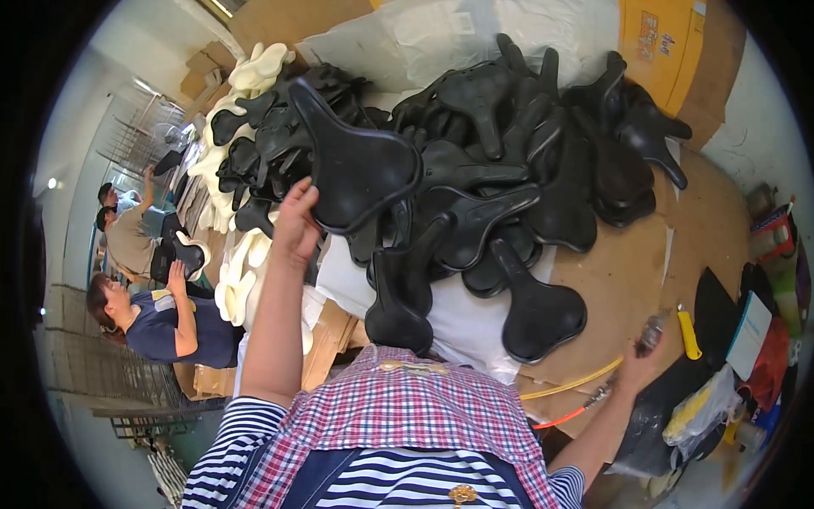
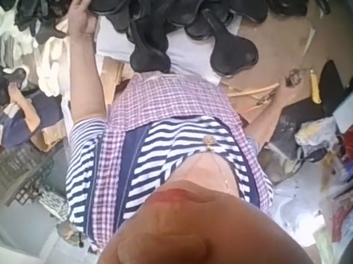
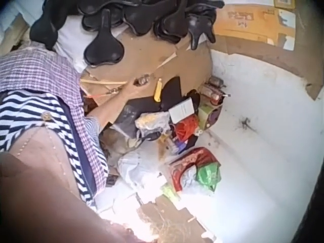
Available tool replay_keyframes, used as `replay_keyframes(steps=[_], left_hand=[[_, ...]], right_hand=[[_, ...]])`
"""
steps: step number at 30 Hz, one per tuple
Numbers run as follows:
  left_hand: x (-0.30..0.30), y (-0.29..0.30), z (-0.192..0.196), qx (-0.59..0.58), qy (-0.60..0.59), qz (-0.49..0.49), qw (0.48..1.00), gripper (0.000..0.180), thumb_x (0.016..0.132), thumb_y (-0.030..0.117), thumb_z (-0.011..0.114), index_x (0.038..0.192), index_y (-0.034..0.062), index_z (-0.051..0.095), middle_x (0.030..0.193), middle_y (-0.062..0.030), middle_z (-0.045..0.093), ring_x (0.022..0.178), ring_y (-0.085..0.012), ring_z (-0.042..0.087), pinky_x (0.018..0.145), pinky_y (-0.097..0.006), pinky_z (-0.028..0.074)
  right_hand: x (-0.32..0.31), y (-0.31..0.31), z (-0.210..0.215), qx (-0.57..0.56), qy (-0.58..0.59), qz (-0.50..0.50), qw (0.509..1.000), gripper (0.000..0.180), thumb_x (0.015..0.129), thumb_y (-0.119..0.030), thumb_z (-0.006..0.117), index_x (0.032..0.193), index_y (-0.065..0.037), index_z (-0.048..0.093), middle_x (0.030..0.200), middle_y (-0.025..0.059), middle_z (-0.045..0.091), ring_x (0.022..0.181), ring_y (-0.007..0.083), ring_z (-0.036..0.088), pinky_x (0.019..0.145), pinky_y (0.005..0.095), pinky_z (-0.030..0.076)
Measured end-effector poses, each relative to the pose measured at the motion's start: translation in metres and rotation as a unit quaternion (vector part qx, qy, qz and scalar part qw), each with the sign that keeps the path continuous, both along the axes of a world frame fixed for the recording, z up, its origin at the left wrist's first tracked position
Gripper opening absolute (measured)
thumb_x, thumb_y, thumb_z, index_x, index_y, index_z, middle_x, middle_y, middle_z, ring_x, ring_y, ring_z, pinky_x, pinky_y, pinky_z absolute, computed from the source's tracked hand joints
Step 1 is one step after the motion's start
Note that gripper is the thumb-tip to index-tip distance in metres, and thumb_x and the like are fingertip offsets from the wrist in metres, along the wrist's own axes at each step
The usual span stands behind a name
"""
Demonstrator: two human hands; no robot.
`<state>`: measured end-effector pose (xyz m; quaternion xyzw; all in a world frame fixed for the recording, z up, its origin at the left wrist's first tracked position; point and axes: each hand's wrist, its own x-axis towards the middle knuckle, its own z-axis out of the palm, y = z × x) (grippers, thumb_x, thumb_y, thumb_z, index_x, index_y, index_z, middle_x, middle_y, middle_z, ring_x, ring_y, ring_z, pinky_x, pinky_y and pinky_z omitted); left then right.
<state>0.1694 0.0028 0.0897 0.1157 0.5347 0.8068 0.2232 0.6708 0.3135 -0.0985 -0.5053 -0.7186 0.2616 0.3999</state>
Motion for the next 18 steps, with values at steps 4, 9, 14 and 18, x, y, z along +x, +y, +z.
replay_keyframes(steps=[4,9,14,18], left_hand=[[0.019,0.004,-0.041,0.005,-0.119,-0.042,0.992,0.023,0.087,0.002,0.055,0.11,0.0005,0.053,0.102,-0.0096,0.062,0.094,-0.0214,0.061,0.087,-0.036,0.05],[0.025,0.031,-0.072,0.006,-0.186,-0.089,0.978,0.019,0.087,0.002,0.056,0.106,0.001,0.053,0.102,-0.0098,0.062,0.095,-0.0208,0.061,0.087,-0.036,0.05],[0.027,0.058,-0.078,0.006,-0.173,-0.137,0.975,0.018,0.088,0.002,0.055,0.106,0.0005,0.052,0.102,-0.0109,0.06,0.096,-0.0197,0.059,0.087,-0.035,0.05],[0.032,0.057,-0.09,0.006,-0.177,-0.197,0.964,0.019,0.087,0.001,0.055,0.106,-0.0008,0.053,0.101,-0.0102,0.061,0.093,-0.0191,0.059,0.084,-0.033,0.049]], right_hand=[[0.012,-0.042,0.09,-0.184,0.309,0.01,0.933,0.057,0.075,-0.003,0.066,0.128,-0.003,0.044,0.11,0.0093,0.056,0.094,0.0174,0.057,0.084,0.0317,0.047],[-0.039,-0.146,0.228,-0.28,0.287,0.202,0.894,0.049,0.08,-0.01,0.065,0.124,0.0,0.047,0.101,0.0091,0.06,0.088,0.0198,0.059,0.083,0.033,0.046],[-0.08,-0.204,0.234,-0.311,0.126,0.347,0.876,0.054,0.079,-0.002,0.066,0.129,0.0,0.046,0.099,0.0089,0.061,0.09,0.0155,0.057,0.081,0.0291,0.045],[-0.115,-0.233,0.249,-0.226,0.053,0.316,0.92,0.057,0.079,-0.002,0.068,0.131,0.0,0.043,0.094,0.0054,0.061,0.086,0.01,0.055,0.078,0.0254,0.044]])
